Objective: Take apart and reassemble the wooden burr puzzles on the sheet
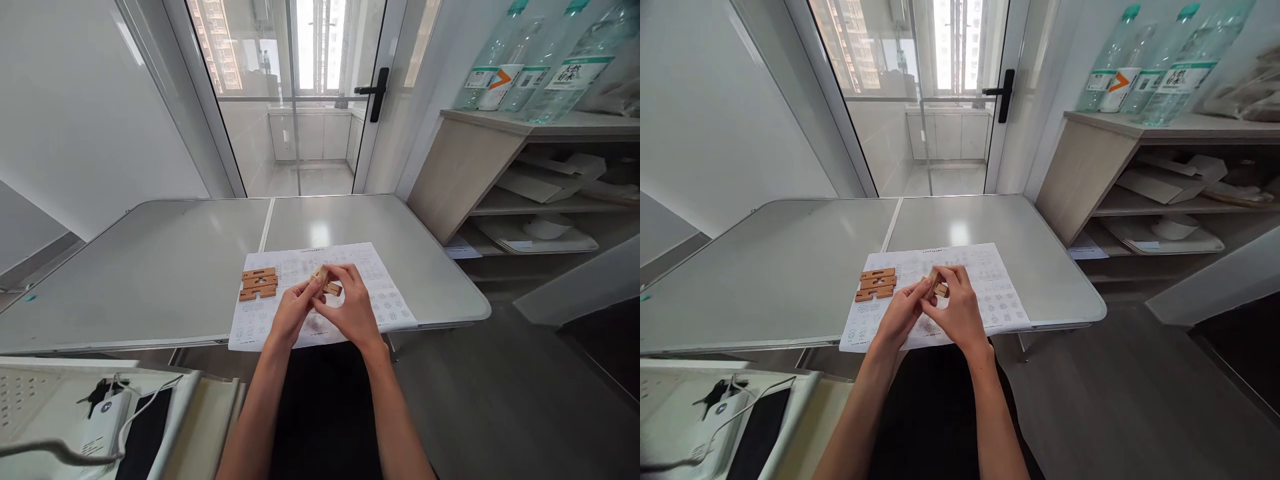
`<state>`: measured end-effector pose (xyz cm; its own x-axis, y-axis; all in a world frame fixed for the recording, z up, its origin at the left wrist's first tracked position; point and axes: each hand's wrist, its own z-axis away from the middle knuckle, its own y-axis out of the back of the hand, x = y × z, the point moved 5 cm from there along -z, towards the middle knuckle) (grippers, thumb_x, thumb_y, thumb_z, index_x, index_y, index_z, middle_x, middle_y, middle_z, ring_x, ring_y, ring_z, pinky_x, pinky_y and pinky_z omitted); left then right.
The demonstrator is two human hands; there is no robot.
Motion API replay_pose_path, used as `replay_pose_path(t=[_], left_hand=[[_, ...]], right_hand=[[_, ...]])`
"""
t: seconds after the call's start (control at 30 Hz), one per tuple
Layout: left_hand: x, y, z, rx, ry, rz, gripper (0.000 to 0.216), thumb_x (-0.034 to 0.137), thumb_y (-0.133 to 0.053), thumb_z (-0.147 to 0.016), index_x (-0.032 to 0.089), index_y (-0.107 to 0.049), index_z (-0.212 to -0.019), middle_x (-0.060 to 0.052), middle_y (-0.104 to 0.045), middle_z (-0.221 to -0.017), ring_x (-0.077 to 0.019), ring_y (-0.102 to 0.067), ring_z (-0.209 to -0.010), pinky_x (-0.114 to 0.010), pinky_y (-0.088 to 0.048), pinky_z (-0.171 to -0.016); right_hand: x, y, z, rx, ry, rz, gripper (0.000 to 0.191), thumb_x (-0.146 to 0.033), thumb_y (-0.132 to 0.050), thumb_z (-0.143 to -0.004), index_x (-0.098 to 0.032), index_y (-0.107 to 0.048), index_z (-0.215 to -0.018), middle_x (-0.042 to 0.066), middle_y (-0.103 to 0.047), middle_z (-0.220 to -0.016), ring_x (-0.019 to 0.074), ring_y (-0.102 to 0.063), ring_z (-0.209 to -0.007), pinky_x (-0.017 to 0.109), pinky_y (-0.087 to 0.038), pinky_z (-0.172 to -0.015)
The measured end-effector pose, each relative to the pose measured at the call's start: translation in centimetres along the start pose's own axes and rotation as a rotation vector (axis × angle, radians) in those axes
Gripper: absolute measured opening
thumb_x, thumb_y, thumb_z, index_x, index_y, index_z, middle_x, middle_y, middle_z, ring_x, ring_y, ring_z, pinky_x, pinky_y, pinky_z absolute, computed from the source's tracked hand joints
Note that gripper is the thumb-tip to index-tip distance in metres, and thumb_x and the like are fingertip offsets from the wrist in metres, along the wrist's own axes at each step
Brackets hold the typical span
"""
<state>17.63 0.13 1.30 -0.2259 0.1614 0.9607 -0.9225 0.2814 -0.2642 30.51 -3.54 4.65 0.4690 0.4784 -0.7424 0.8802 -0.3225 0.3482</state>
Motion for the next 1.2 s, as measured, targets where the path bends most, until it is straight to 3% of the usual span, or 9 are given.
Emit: replay_pose_path(t=[0.13,0.27,0.47,0.73,1.2], left_hand=[[-0.3,0.3,0.0,-0.056,0.061,0.14,0.037,0.049,-0.075,-0.089,0.013,-0.076,-0.084,-0.004,-0.065,-0.08,-0.0136,-0.054,-0.074,-0.028,-0.045,-0.074],[-0.4,0.2,0.0,-0.058,0.074,0.185,0.038,0.049,-0.073,-0.09,0.012,-0.076,-0.084,-0.005,-0.066,-0.081,-0.0143,-0.056,-0.075,-0.028,-0.046,-0.074],[0.2,-0.2,0.1,-0.034,0.016,0.117,0.038,0.05,-0.076,-0.088,0.013,-0.077,-0.081,-0.005,-0.067,-0.078,-0.0147,-0.057,-0.075,-0.027,-0.046,-0.074],[0.7,-0.3,0.3,0.06,-0.075,-0.085,0.041,0.055,-0.074,-0.087,0.016,-0.082,-0.092,-0.005,-0.07,-0.079,-0.0174,-0.06,-0.076,-0.028,-0.045,-0.072],[0.4,-0.2,0.3,0.003,-0.036,0.036,0.04,0.053,-0.073,-0.09,0.016,-0.083,-0.1,-0.007,-0.073,-0.088,-0.0151,-0.057,-0.076,-0.027,-0.046,-0.076]], right_hand=[[-0.2,-0.7,-0.2,-0.06,-0.011,-0.017,0.058,-0.02,-0.073,-0.086,-0.028,-0.052,-0.14,0.009,-0.058,-0.133,0.0255,-0.065,-0.115,0.042,-0.063,-0.093],[-0.4,-0.4,-0.2,-0.054,-0.021,-0.005,0.054,-0.019,-0.071,-0.086,-0.028,-0.055,-0.137,0.007,-0.064,-0.129,0.0248,-0.068,-0.11,0.042,-0.061,-0.093],[-0.8,0.2,-0.2,0.0,0.009,0.036,0.049,-0.019,-0.071,-0.083,-0.026,-0.059,-0.131,0.007,-0.069,-0.123,0.0246,-0.07,-0.106,0.042,-0.06,-0.093],[-0.4,0.3,-0.1,0.06,0.01,0.069,0.049,-0.02,-0.073,-0.08,-0.024,-0.063,-0.128,0.007,-0.074,-0.117,0.0263,-0.074,-0.103,0.042,-0.062,-0.09],[-0.5,-0.2,0.3,0.068,-0.011,0.027,0.054,-0.021,-0.073,-0.081,-0.025,-0.063,-0.133,0.006,-0.074,-0.12,0.0263,-0.074,-0.105,0.042,-0.062,-0.09]])
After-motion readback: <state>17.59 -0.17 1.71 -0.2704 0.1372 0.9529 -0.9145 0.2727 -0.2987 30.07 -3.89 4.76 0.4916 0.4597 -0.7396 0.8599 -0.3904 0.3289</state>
